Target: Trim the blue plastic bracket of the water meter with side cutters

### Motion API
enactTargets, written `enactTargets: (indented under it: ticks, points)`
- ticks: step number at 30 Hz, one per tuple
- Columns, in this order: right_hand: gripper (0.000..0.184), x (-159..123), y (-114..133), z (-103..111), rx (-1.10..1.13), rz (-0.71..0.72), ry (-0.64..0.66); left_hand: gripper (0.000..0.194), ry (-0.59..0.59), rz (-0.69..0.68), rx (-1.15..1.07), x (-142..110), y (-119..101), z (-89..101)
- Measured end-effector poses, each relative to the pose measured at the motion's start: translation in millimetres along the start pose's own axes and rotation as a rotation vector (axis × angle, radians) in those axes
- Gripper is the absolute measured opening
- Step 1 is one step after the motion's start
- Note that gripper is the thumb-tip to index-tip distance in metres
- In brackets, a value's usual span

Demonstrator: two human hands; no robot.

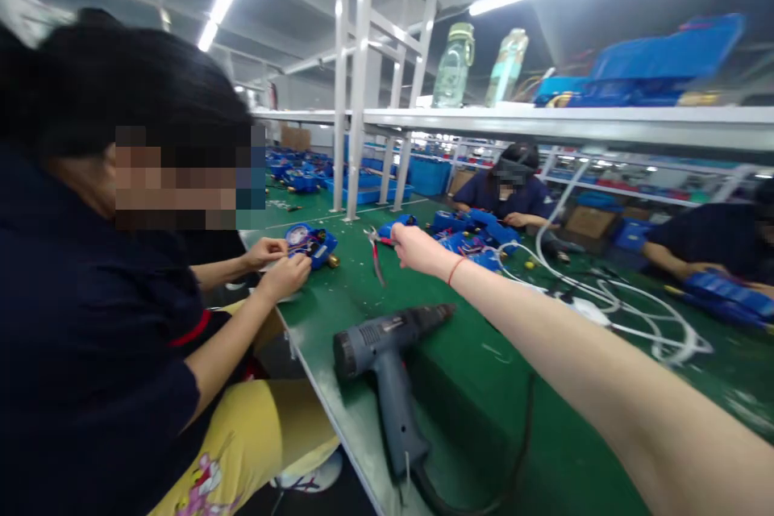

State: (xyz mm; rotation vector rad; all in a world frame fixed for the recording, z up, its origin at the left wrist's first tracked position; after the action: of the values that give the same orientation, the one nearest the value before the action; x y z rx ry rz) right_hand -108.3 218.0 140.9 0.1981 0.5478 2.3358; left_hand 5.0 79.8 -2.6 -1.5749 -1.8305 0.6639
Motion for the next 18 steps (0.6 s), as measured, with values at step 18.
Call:
enactTargets:
  ticks: [18]
  points:
    - [0.043,-467.1,-232.1,8.6,1.583,-0.558,-0.162,0.099,-0.098,-0.241,-0.009,-88.0,133.2,-112.8]
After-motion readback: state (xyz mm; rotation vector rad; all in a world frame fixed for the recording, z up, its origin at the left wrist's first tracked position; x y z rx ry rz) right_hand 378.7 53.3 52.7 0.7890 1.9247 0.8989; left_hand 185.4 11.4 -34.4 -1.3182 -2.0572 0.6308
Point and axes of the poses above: each hand's wrist, its own x-axis towards the middle knuckle, its own z-axis out of the back of the hand, y = z × x, the point moved 8 cm from there along x, towards the middle knuckle, and after that the axes turned 13 degrees about -z, right-handed, at the moved point
